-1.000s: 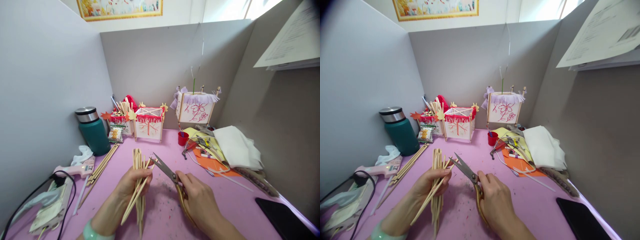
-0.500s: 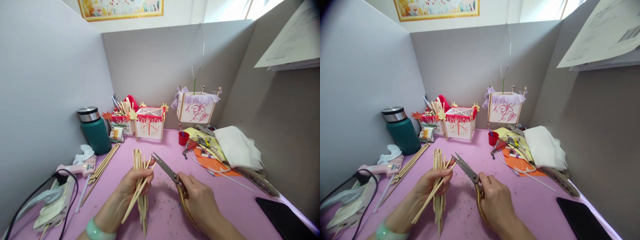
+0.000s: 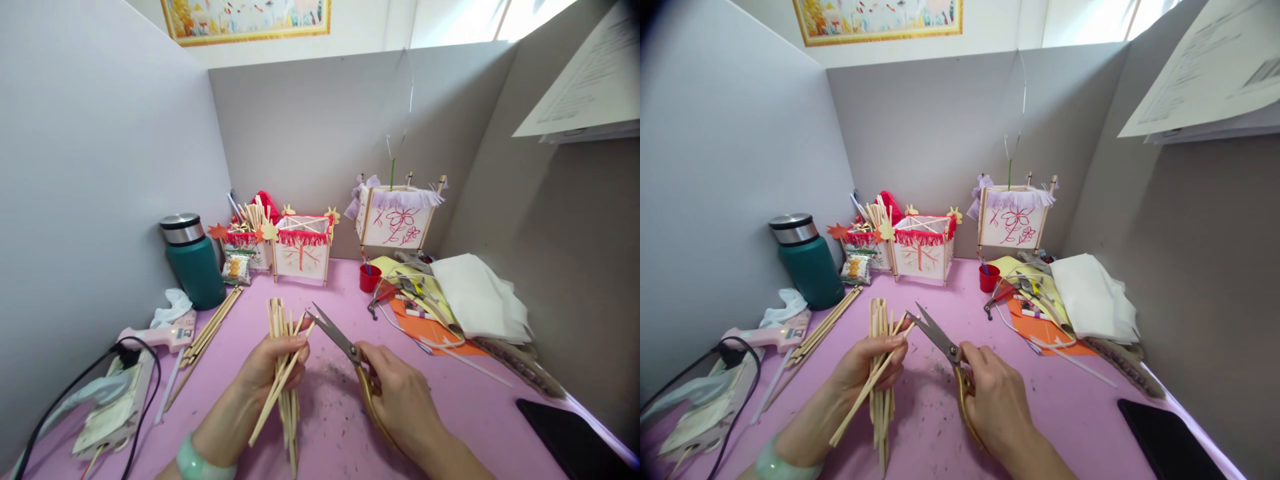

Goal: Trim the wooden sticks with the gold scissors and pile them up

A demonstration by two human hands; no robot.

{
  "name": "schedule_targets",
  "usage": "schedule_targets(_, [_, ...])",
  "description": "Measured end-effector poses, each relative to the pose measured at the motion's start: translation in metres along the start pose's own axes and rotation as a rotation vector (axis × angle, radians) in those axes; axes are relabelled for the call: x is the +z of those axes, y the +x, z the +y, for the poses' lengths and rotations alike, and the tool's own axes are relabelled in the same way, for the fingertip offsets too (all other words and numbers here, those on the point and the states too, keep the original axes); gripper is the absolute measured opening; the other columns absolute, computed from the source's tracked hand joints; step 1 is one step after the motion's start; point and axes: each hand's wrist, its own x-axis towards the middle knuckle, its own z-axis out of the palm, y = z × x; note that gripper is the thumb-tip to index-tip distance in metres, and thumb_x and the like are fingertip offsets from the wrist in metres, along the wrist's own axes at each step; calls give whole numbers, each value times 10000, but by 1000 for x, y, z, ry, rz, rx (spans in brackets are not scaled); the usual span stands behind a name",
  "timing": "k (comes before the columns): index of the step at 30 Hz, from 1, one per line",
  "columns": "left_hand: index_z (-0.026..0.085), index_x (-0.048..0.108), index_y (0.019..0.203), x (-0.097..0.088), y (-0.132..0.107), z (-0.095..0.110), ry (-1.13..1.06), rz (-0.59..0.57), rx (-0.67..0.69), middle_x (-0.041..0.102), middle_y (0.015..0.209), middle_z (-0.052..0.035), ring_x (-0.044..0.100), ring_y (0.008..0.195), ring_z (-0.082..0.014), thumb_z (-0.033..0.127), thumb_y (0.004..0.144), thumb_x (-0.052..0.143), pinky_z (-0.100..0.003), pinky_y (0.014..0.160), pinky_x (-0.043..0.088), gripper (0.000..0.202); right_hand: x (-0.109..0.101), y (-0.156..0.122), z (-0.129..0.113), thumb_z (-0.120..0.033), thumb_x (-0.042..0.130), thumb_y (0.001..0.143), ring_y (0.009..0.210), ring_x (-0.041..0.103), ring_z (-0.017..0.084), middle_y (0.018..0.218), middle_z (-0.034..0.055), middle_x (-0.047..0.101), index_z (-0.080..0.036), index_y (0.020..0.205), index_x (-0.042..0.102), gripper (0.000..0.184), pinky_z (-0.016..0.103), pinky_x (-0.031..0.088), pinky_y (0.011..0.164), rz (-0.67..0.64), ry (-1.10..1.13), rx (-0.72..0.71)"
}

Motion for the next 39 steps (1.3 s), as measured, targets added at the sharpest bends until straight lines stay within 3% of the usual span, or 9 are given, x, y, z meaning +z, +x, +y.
schedule_targets(8, [120, 538, 498, -2, 1, -2, 71, 50, -17, 421, 375, 32, 350, 285, -45, 240, 667, 619, -185, 315, 217, 223, 6, -2, -2, -206, 454, 837, 683, 572, 176, 806, 19, 601, -236, 1076, 531, 253, 262, 326, 574, 63, -106, -26])
schedule_targets(23, [135, 568, 613, -4, -2, -3, 4, 12, -20, 456, 399, 45, 330, 272, -47, 199, 649, 610, -179, 303, 228, 85, 6, -6, -3, -208, 442, 853, 576, 590, 167, 717, -3, 636, -228, 897, 553, 121, 266, 289, 546, 49, -97, -29])
schedule_targets(30, [124, 535, 542, -9, 2, -3, 34, 5, -40, 446, 396, 34, 342, 267, -42, 205, 649, 602, -183, 303, 211, 150, 4, -4, -3, -214, 437, 849, 584, 597, 171, 719, 4, 649, -227, 889, 565, 135, 261, 290, 542, 7, -108, -2])
schedule_targets(35, [124, 577, 672, -7, 2, -2, 0, 17, -40, 459, 397, 48, 321, 253, -46, 173, 650, 594, -185, 301, 211, 56, 1, -2, -6, -197, 430, 849, 584, 592, 154, 712, 4, 656, -220, 844, 559, 131, 245, 300, 545, -31, -75, 16])
schedule_targets(39, [132, 583, 751, -9, 2, -1, 1, -5, -26, 471, 411, 51, 336, 258, -55, 168, 661, 589, -188, 305, 218, 98, -3, -1, -6, -213, 417, 855, 548, 555, 136, 655, -6, 638, -219, 788, 551, 150, 230, 303, 532, -61, 1, 26])
